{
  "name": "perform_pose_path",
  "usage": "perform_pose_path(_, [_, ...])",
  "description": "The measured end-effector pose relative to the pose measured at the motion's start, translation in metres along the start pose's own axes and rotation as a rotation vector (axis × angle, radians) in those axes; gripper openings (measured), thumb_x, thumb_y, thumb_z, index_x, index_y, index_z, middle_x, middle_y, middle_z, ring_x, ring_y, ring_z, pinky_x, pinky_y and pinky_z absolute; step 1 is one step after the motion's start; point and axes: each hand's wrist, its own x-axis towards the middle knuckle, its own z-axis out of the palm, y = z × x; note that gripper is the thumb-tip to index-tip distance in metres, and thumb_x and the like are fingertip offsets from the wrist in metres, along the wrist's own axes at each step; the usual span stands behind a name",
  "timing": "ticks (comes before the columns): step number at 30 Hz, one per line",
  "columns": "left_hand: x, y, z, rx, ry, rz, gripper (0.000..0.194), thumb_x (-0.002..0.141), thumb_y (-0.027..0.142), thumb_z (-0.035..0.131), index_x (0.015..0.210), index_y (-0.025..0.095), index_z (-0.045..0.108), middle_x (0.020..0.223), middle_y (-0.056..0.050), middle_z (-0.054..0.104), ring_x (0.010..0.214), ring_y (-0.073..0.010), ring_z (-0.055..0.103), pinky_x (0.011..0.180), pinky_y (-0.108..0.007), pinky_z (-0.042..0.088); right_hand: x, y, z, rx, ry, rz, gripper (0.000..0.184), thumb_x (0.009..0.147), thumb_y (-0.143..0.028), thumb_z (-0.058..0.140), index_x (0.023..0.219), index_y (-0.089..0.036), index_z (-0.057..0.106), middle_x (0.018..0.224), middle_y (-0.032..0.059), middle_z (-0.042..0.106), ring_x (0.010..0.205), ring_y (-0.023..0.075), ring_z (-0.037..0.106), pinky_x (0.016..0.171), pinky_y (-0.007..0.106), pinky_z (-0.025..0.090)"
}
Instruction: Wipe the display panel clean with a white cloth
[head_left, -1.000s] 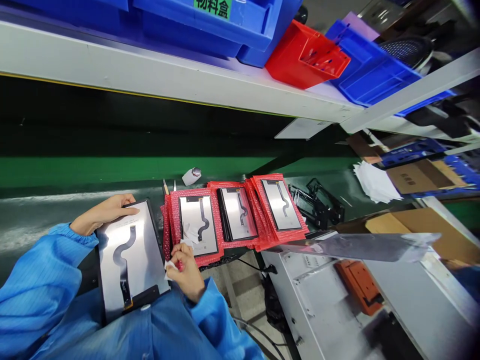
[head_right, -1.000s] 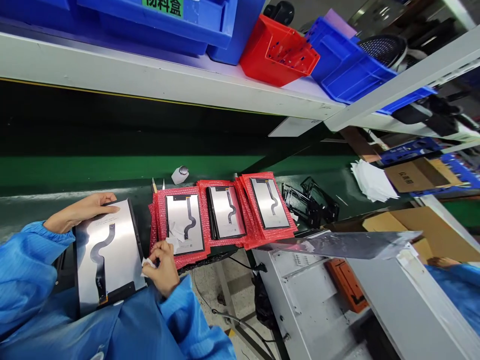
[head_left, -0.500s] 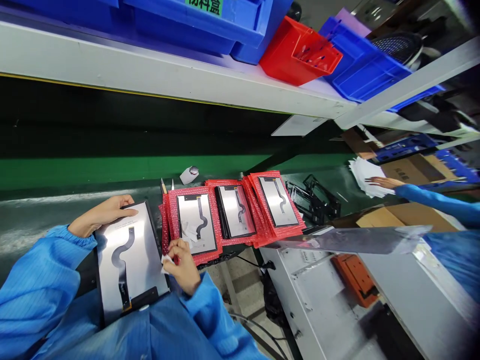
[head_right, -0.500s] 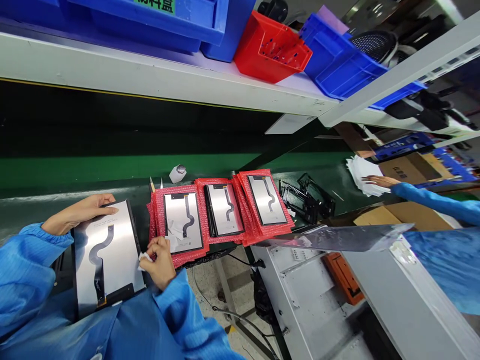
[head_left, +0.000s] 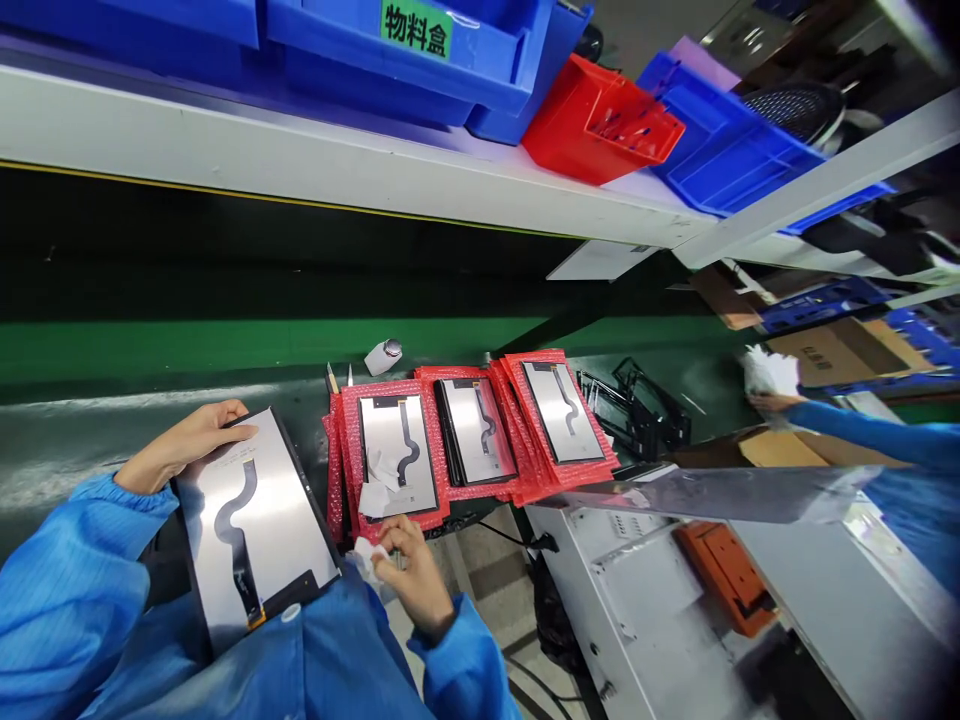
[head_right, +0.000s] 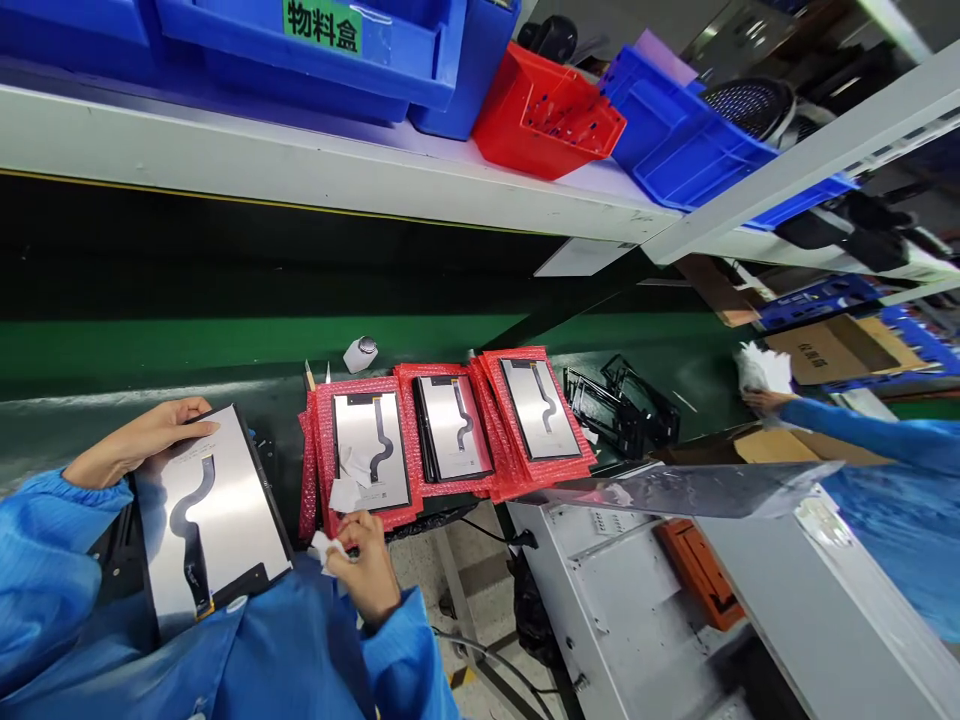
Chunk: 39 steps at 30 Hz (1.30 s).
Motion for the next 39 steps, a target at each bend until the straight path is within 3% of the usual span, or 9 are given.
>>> perform_pose_path(4, [-0.002,-0.004,-0.001,-0.016,0.029,0.022,0.039,0.074,0.05,0.068,0.083,0.019,0.046,0.071,0.004,0.052,0.057,-0.0114,0.05,0.05,-0.021,0.035,0.008,0.002,-0.011,0.136,0.031,0.037,0.018,0.075,-0.036,0.062,0.067,-0.02,0.06,0.085,0.0039,0.054,0.082,0.0204,0.049,0.075,0.033,0.037])
perform_pose_path(8, [-0.006,0.0,-0.002,0.0,0.046,0.04,0.04,0.073,0.05,0.069,0.084,0.019,0.047,0.075,0.003,0.053,0.059,-0.0117,0.049,0.05,-0.021,0.035,0.01,0.004,0.006,0.29,-0.005,0.074,0.029,0.077,-0.048,0.063,0.077,-0.02,0.063,0.08,0.0026,0.055,0.07,0.0168,0.048,0.065,0.03,0.039])
perform_pose_path(13, [-0.009,0.008,-0.003,0.05,0.058,0.067,0.039,0.074,0.05,0.068,0.087,0.018,0.049,0.076,0.002,0.051,0.061,-0.0119,0.049,0.051,-0.022,0.036,0.008,0.006,0.02,0.398,-0.038,0.117,0.031,0.078,-0.05,0.063,0.078,-0.02,0.064,0.07,0.0009,0.055,0.063,0.0145,0.044,0.06,0.028,0.037])
perform_pose_path(20, [-0.005,0.001,-0.003,0.045,0.053,0.031,0.042,0.072,0.054,0.068,0.085,0.019,0.048,0.074,0.002,0.055,0.059,-0.0131,0.051,0.049,-0.022,0.036,0.007,0.0,0.018,0.423,-0.018,0.139,0.032,0.076,-0.052,0.066,0.076,-0.02,0.065,0.068,0.0005,0.056,0.062,0.0146,0.045,0.06,0.028,0.038])
perform_pose_path(25, [-0.004,-0.001,-0.003,0.031,0.053,0.019,0.04,0.072,0.053,0.068,0.084,0.019,0.049,0.069,0.004,0.055,0.053,-0.0113,0.048,0.046,-0.021,0.033,-0.005,-0.012,0.016,0.36,-0.048,0.139,0.025,0.074,-0.045,0.07,0.077,-0.02,0.068,0.071,0.0,0.058,0.064,0.015,0.047,0.062,0.028,0.037])
perform_pose_path(29, [-0.004,-0.001,-0.003,0.011,0.05,0.002,0.04,0.072,0.053,0.068,0.084,0.02,0.048,0.072,0.003,0.059,0.054,-0.0124,0.051,0.047,-0.022,0.037,-0.011,-0.017,0.018,0.162,-0.111,0.083,0.018,0.079,-0.038,0.066,0.077,-0.02,0.068,0.073,0.0006,0.059,0.064,0.0147,0.048,0.06,0.028,0.035])
perform_pose_path(35, [-0.002,0.004,-0.001,0.039,0.061,-0.005,0.04,0.069,0.052,0.07,0.084,0.019,0.052,0.073,0.002,0.061,0.057,-0.0132,0.054,0.048,-0.022,0.038,-0.002,-0.022,0.018,-0.194,-0.223,-0.062,0.006,0.077,-0.022,0.059,0.079,-0.021,0.065,0.077,-0.0007,0.06,0.065,0.0142,0.051,0.059,0.026,0.036])
perform_pose_path(39, [-0.002,0.005,0.001,0.051,0.056,-0.02,0.04,0.07,0.052,0.07,0.086,0.02,0.053,0.071,0.003,0.061,0.052,-0.0126,0.052,0.045,-0.022,0.035,0.006,-0.027,0.018,-0.265,-0.302,-0.084,0.009,0.071,-0.013,0.059,0.072,-0.022,0.061,0.072,-0.0031,0.058,0.066,0.0141,0.053,0.06,0.026,0.036])
